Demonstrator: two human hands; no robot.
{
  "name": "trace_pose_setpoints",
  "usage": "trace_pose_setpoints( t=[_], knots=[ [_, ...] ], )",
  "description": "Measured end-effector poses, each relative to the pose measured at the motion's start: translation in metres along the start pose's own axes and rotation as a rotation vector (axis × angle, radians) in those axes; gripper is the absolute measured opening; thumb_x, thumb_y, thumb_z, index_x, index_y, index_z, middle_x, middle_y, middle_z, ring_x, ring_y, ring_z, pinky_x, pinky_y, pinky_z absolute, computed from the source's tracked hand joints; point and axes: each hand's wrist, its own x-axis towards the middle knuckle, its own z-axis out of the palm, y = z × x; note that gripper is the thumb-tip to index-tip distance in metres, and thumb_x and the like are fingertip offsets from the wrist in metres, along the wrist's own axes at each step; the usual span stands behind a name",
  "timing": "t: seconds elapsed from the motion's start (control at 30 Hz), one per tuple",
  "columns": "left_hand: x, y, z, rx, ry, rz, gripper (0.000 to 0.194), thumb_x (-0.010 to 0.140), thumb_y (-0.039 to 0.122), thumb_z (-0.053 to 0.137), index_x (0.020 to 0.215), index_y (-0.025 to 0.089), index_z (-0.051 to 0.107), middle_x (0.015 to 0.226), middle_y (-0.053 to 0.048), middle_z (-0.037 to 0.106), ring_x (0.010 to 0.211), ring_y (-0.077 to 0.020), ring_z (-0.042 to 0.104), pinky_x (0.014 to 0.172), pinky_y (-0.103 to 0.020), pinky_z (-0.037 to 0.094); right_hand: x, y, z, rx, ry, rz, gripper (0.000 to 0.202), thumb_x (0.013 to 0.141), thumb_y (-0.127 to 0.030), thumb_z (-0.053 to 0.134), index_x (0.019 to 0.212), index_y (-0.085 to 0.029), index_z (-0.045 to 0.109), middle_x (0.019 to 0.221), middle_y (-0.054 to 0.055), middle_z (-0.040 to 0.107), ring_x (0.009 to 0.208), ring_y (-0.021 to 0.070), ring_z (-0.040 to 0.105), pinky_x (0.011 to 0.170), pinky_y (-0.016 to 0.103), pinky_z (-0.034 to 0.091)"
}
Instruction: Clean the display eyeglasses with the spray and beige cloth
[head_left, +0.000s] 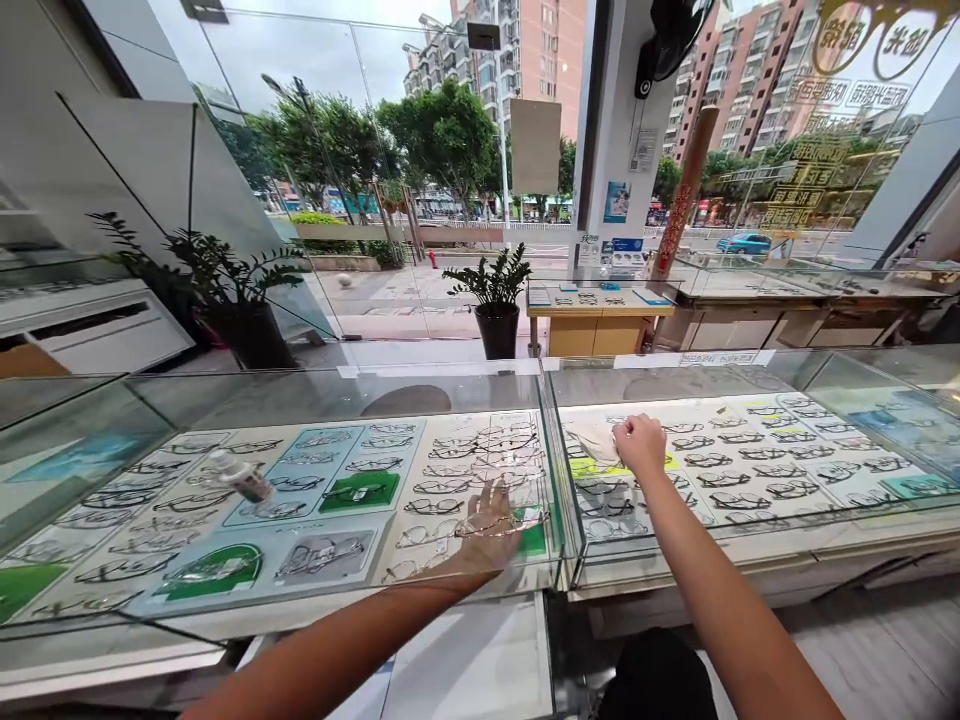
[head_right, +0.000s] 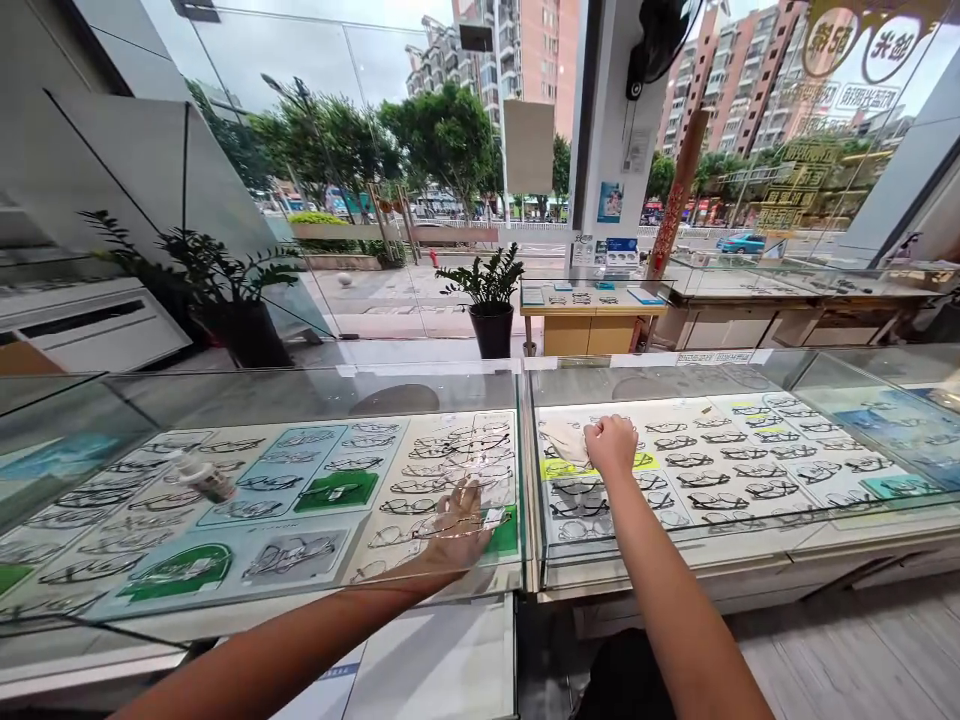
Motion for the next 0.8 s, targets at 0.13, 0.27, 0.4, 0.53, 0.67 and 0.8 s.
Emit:
trace_pose_setpoints(
  t=[0.13,0.27,0.4,0.53,0.67,0.8],
  knots=[
    [-0.057,0.004,-0.004,0.123,-0.097,-0.232,0.078,0.090,0.046,0.052,0.165,0.026,0.047,0.173,-0.015,0.041,0.163,-0.0477,0.025,0.129,-0.072,0.013,-0.002,-0.002,-0.002,0.011,-0.023,0.018,0.025,0.088,-0.031,0.052,0.065,-0.023,0.050,0.091,0.009,0.066,0.095,0.0286,0.050,0.082,0.040,0.032],
    [-0.112,0.028,-0.035,0.136,-0.257,-0.194,0.081,0.097,0.053,0.041,0.165,0.008,0.043,0.176,-0.021,0.031,0.167,-0.0424,0.016,0.133,-0.063,0.011,-0.004,-0.003,-0.006,0.015,-0.056,0.023,0.025,0.087,-0.031,0.053,0.064,-0.022,0.049,0.090,0.008,0.065,0.094,0.0275,0.050,0.082,0.039,0.033],
    [-0.149,0.064,-0.083,0.081,-0.323,-0.075,0.068,0.096,0.054,0.048,0.147,0.012,0.064,0.159,-0.022,0.055,0.154,-0.0432,0.041,0.128,-0.063,0.026,-0.005,-0.002,-0.009,0.003,-0.072,0.032,0.024,0.088,-0.030,0.052,0.065,-0.022,0.049,0.092,0.009,0.066,0.094,0.0276,0.050,0.082,0.040,0.034],
    [-0.174,0.089,-0.135,-0.012,-0.398,0.087,0.049,0.098,0.058,0.056,0.128,0.026,0.075,0.142,-0.013,0.068,0.139,-0.0390,0.055,0.122,-0.060,0.036,-0.004,-0.001,-0.009,-0.005,-0.083,0.042,0.024,0.088,-0.031,0.051,0.066,-0.022,0.049,0.094,0.010,0.066,0.096,0.0282,0.050,0.084,0.041,0.035],
    [-0.166,0.094,-0.185,0.020,-0.287,0.207,0.043,0.099,0.065,0.057,0.122,0.034,0.077,0.138,-0.006,0.073,0.143,-0.0353,0.053,0.124,-0.057,0.032,-0.003,-0.001,-0.009,0.002,-0.096,0.044,0.024,0.088,-0.031,0.051,0.066,-0.023,0.050,0.095,0.009,0.067,0.098,0.0289,0.051,0.086,0.041,0.036],
    [-0.103,0.076,-0.219,0.146,-0.090,0.212,0.052,0.102,0.070,0.047,0.109,0.031,0.081,0.132,-0.004,0.078,0.139,-0.0366,0.055,0.121,-0.061,0.029,-0.003,0.000,-0.008,0.008,-0.104,0.046,0.025,0.088,-0.032,0.052,0.065,-0.023,0.049,0.094,0.009,0.067,0.099,0.0295,0.051,0.086,0.042,0.035]
  ],
)
